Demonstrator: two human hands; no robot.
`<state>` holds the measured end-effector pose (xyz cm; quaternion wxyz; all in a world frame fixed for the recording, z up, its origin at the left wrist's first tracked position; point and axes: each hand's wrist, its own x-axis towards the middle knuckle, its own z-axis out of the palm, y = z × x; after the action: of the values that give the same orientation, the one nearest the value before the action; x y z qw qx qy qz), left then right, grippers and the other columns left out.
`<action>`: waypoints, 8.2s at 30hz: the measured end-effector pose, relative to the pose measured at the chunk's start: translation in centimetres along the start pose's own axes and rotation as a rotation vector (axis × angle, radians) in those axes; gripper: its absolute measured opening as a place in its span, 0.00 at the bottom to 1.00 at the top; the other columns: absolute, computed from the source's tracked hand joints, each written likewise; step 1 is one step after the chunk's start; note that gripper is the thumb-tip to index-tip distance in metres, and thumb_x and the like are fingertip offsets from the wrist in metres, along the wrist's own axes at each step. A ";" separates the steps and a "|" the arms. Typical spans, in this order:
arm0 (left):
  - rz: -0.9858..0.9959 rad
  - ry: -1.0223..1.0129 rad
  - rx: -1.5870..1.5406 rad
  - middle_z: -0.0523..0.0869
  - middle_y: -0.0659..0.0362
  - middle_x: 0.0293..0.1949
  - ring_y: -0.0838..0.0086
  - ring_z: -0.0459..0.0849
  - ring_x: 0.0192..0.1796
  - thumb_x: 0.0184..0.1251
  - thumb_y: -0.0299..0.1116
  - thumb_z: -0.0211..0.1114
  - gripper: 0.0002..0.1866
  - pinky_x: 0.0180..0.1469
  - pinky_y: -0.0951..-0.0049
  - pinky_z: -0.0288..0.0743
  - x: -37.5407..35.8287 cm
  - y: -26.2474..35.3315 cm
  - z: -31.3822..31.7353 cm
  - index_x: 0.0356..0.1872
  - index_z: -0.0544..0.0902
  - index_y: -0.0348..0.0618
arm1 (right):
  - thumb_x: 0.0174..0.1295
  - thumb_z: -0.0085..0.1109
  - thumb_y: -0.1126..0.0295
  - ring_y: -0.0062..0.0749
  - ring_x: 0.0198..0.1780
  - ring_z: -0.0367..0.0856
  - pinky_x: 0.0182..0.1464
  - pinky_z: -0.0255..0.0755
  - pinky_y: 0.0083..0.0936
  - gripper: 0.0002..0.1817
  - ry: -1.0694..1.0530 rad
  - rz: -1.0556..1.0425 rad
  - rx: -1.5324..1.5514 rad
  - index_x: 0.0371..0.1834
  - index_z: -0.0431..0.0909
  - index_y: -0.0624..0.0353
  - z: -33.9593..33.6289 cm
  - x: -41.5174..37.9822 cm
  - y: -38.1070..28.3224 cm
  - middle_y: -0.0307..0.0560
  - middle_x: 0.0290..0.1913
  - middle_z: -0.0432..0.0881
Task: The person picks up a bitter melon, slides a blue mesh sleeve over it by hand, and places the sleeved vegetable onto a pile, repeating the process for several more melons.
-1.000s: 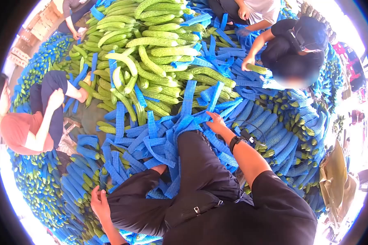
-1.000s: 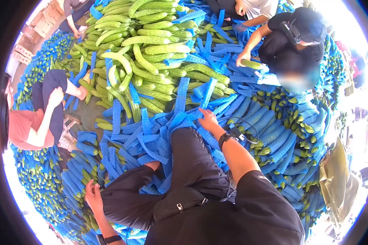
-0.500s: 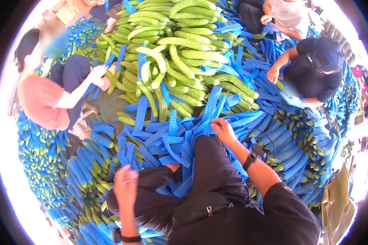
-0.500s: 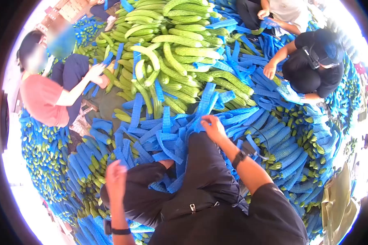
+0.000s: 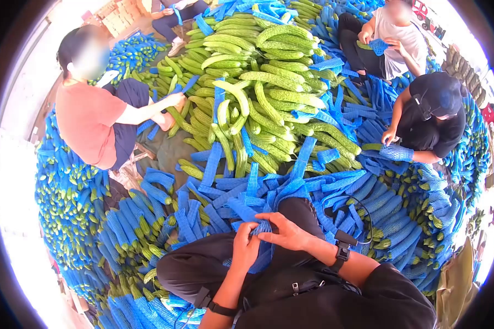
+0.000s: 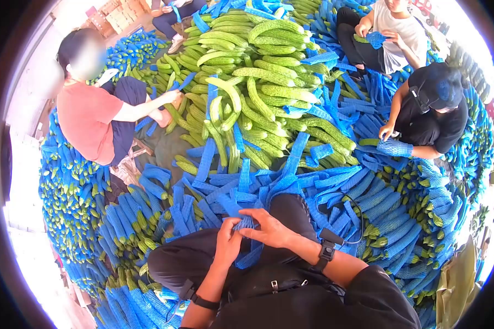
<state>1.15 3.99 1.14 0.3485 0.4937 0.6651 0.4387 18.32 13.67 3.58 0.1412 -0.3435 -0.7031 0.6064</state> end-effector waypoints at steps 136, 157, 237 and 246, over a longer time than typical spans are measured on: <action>-0.256 0.468 -0.384 0.80 0.66 0.24 0.85 0.72 0.28 0.76 0.40 0.67 0.16 0.30 0.75 0.67 2.9 -0.7 1.5 0.36 0.86 0.34 | 0.68 0.64 0.67 0.35 0.46 0.88 0.45 0.81 0.33 0.35 0.171 -0.605 -0.908 0.77 0.63 0.60 1.0 -5.4 3.6 0.50 0.46 0.86; -0.705 0.222 -1.093 0.83 0.55 0.53 0.65 0.82 0.54 0.81 0.66 0.46 0.34 0.63 0.60 0.73 1.8 0.3 0.1 0.66 0.75 0.45 | 0.63 0.64 0.67 0.50 0.47 0.87 0.53 0.79 0.39 0.35 0.104 0.011 -0.079 0.76 0.66 0.53 -2.2 -7.4 -2.9 0.59 0.51 0.85; -0.273 0.198 0.254 0.85 0.60 0.35 0.79 0.81 0.36 0.75 0.29 0.64 0.18 0.43 0.75 0.76 -3.0 -4.2 -16.9 0.63 0.78 0.39 | 0.61 0.61 0.65 0.58 0.74 0.68 0.76 0.64 0.47 0.35 0.663 0.358 -0.482 0.75 0.68 0.57 -6.6 6.3 22.3 0.58 0.73 0.72; -0.294 0.167 0.366 0.86 0.60 0.36 0.78 0.83 0.37 0.71 0.31 0.68 0.17 0.44 0.74 0.78 -0.9 -2.2 -15.4 0.58 0.82 0.40 | 0.65 0.61 0.60 0.60 0.67 0.75 0.69 0.71 0.50 0.22 0.264 0.559 -0.598 0.61 0.82 0.54 -7.4 8.8 23.3 0.56 0.62 0.83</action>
<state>-13.23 -0.81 4.83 0.2570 0.4086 0.8247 0.2948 23.77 25.70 -18.80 -0.0456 -0.6212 -0.7038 0.3417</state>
